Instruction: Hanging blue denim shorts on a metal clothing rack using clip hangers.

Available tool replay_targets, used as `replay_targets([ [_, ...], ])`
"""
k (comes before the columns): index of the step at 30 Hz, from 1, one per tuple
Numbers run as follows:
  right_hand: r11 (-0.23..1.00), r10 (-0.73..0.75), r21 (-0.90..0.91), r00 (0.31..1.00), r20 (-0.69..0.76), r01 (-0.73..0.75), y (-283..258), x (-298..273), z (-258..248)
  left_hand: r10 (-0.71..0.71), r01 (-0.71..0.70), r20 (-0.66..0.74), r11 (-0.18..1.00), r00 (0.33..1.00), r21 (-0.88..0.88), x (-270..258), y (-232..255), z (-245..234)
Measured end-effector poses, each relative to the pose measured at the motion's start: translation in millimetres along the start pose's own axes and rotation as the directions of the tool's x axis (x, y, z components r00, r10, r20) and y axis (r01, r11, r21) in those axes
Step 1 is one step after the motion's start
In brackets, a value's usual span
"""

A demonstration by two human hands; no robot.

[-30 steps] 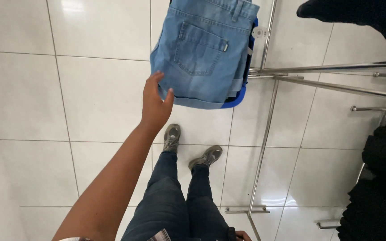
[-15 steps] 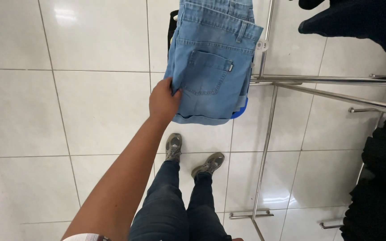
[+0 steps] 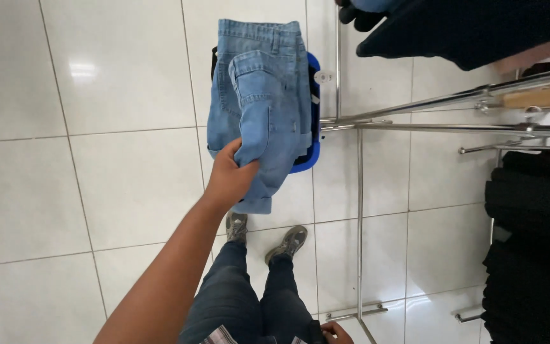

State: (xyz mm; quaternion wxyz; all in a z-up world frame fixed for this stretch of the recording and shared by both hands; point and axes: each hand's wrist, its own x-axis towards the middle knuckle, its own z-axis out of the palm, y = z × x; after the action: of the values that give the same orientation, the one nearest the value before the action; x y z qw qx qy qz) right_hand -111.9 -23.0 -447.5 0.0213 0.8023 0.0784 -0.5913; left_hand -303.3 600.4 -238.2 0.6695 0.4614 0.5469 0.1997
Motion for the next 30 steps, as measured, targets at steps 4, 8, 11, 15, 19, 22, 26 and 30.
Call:
replay_targets([
  [4,0.998,0.041,-0.047,0.997,-0.06,-0.044,-144,-74,-60,0.032,-0.033,0.118,0.999,0.993,0.003,-65,40,4],
  [8,0.729,-0.443,0.511,0.883,-0.154,0.455,-264,-140,-135,0.158,-0.079,0.362,0.971,0.919,-0.224,-126,49,10],
  [11,0.285,-0.704,0.735,0.654,-0.276,0.616,-337,-235,-185,0.296,-0.111,0.483,0.921,0.824,-0.373,-156,30,21],
  [15,0.146,-0.549,0.846,0.754,-0.362,0.512,-351,-317,-229,0.377,-0.188,0.548,0.91,0.747,-0.37,-175,24,41],
  [19,0.005,-0.489,0.838,0.732,-0.474,0.546,-336,-381,-248,0.168,-0.228,0.427,0.969,0.889,0.092,-236,113,68],
  [22,0.026,-0.482,0.734,0.652,-0.586,0.679,-315,-410,-250,0.017,-0.209,0.349,0.827,0.937,0.521,-267,142,90],
  [26,0.213,-0.592,0.324,0.386,-0.707,0.922,-290,-405,-251,0.3,-0.444,0.415,0.841,0.859,0.309,-298,142,128],
  [30,0.105,-0.822,-0.025,0.073,-0.565,0.994,-292,-424,-243,0.363,-0.437,0.613,0.899,0.702,-0.033,-335,158,175],
])
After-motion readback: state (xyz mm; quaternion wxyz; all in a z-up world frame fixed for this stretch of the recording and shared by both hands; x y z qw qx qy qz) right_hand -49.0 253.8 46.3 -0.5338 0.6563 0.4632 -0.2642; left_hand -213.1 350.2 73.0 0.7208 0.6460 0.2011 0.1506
